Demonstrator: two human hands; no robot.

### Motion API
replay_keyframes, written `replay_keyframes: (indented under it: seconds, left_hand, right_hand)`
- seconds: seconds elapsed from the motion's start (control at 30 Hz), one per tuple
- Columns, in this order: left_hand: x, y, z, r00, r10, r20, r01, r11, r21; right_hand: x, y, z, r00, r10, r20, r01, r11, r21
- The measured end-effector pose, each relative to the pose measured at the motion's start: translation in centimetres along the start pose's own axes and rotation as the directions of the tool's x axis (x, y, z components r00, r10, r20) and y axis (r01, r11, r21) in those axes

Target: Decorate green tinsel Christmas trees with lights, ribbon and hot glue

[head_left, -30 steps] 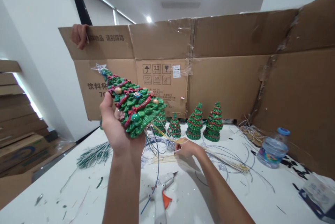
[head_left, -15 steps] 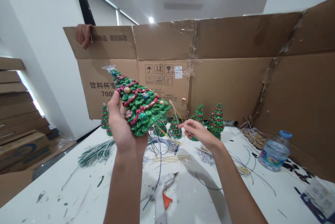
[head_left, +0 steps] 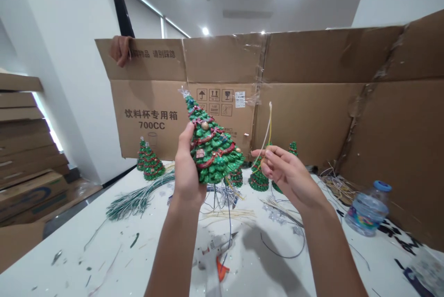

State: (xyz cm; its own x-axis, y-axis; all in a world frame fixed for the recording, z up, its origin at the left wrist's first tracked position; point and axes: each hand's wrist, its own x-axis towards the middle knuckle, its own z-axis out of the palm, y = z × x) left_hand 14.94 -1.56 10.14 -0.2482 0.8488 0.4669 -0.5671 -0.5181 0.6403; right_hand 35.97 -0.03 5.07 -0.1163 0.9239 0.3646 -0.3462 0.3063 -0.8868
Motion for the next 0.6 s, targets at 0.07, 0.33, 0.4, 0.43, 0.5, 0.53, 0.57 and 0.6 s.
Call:
replay_keyframes:
  seconds: [0.07, 0.33, 0.4, 0.43, 0.5, 0.53, 0.57, 0.6]
  left_hand:
    - [0.0, -0.3, 0.0, 0.998, -0.06, -0.015, 0.059, 0.998, -0.008]
    - [-0.3, -1.4, 0.1, 1.0, -0.013, 0.01, 0.011, 0.988, 0.156]
    - [-0.4, -1.4, 0.2, 1.0, 0.006, 0.012, -0.008, 0.982, 0.189]
    - [-0.5, -1.4, 0.3, 1.0, 0.017, 0.016, -0.02, 0.979, 0.201]
    - [-0.6, -1.5, 0.5, 0.999, 0.03, 0.034, -0.037, 0.978, 0.206]
    - [-0.7, -1.5, 0.7, 0.998, 0.033, 0.053, -0.043, 0.978, 0.202]
    - [-0.8, -1.5, 0.8, 0.996, 0.037, 0.078, -0.052, 0.979, 0.197]
    - [-0.9, -1.6, 0.9, 0.994, 0.041, 0.102, -0.06, 0.98, 0.192]
  right_hand:
    - [-0.7, -1.1, 0.5, 0.999, -0.025, -0.021, 0.026, 0.998, 0.052]
    - [-2.4, -3.2, 2.5, 0.981, -0.184, -0.055, 0.191, 0.963, 0.188]
    - [-2.7, -3.3, 3.0, 0.967, -0.247, -0.057, 0.253, 0.957, 0.141]
    - [-2.8, -3.4, 3.1, 0.962, -0.268, -0.057, 0.273, 0.957, 0.1]
    - [-3.0, -3.4, 3.4, 0.957, -0.281, -0.069, 0.285, 0.958, 0.042]
    - [-3.1, -3.4, 3.5, 0.957, -0.277, -0.083, 0.281, 0.959, 0.044]
    - [-3.1, -3.4, 3.7, 0.958, -0.27, -0.099, 0.277, 0.958, 0.069]
    - [-3.1, -3.3, 3.8, 0.959, -0.259, -0.111, 0.271, 0.956, 0.111]
